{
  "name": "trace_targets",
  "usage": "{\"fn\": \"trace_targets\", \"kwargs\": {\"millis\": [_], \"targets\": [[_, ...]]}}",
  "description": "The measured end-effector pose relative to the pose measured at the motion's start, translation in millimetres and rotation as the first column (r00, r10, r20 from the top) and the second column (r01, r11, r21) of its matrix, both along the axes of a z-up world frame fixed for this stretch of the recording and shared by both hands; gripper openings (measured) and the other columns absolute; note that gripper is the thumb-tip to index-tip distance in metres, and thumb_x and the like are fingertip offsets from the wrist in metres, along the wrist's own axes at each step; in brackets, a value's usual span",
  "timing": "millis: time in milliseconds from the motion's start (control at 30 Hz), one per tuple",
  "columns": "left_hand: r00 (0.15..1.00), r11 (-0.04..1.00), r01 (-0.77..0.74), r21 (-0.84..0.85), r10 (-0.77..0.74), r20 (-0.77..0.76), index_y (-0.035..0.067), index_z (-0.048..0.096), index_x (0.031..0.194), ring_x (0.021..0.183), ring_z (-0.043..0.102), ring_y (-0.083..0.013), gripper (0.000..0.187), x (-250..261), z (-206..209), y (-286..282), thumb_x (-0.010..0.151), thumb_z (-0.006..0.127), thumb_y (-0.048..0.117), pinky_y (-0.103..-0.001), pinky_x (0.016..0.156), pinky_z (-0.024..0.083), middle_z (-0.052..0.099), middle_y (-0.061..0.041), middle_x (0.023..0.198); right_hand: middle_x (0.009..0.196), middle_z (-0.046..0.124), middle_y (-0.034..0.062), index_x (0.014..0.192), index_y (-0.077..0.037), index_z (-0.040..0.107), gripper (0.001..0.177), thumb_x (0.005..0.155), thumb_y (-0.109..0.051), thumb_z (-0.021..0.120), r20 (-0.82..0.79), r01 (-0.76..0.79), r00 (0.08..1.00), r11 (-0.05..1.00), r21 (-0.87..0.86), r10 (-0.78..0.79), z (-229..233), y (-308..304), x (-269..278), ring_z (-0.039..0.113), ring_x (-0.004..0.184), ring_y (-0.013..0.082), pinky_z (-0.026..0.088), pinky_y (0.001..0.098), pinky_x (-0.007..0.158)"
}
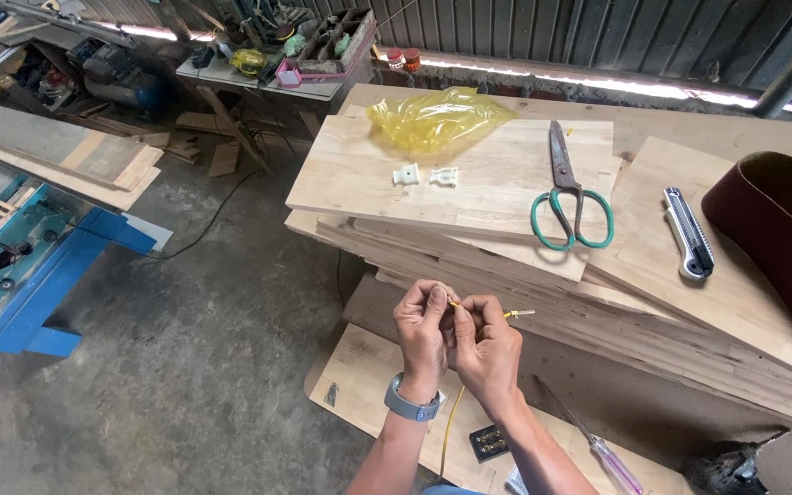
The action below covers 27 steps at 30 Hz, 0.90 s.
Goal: Stripping the insulation from a wire using scissors and preparing the wire ends with a screwdriver.
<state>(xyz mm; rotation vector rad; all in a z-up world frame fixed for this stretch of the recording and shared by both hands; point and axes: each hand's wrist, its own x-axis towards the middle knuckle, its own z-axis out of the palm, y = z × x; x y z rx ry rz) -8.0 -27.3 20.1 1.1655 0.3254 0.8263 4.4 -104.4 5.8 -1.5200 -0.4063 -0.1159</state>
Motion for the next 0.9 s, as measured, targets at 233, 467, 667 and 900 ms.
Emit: {"fn": "trace_targets", "kwargs": {"millis": [233,467,667,900], "targets": [[0.999,0.999,-0.028,0.034,0.028,0.025,0.003,0.067,0.078,0.069,0.059,-0.0125,0.027,10,-19,0,0.1,0.065,0.019,-0.024,0.061,0.049,0.064,-0.01,0.07,0.044,0.061,0.0065,0.093,-0.01,0.069,0.011,0.1,-0.013,0.061,0.009,0.057,0.998,0.998,0.018,-0.058,-6,2,1,0.053,0.036,0.0131,0.043,0.0232,0.037],[0.99,0.997,0.052,-0.053,-0.045,0.132,0.003,0.065,0.087,0.071,0.06,-0.0132,0.018,24,-43,1,0.101,0.064,0.015,-0.026,0.062,0.051,0.067,-0.007,0.083,0.063,0.056,-0.0051,0.093,-0.012,0.063,0.012,0.101,-0.022,0.062,-0.047,0.162,0.985,0.985,-0.061,-0.165,-3,10,7,0.044,0.055,0.0041,0.037,0.0251,0.051],[0.999,0.987,0.014,-0.163,-0.007,0.04,0.001,0.07,0.088,0.069,0.059,-0.008,0.02,30,-56,-5,0.101,0.065,0.016,-0.021,0.065,0.048,0.063,-0.006,0.074,0.051,0.062,0.0054,0.096,-0.005,0.067,0.014,0.104,-0.012,0.058,-0.155,0.107,0.984,0.983,0.149,-0.084,-34,8,17,0.05,0.043,0.0086,0.042,0.0221,0.041],[0.989,0.923,0.137,-0.359,-0.105,0.108,0.004,0.065,0.089,0.069,0.058,-0.0072,0.016,40,-84,1,0.1,0.067,0.016,-0.019,0.064,0.046,0.059,-0.002,0.076,0.056,0.061,0.0035,0.096,-0.006,0.066,0.014,0.103,-0.014,0.058,-0.132,0.092,0.988,0.99,0.103,-0.078,-30,11,16,0.049,0.047,0.0078,0.042,0.0221,0.044]]}}
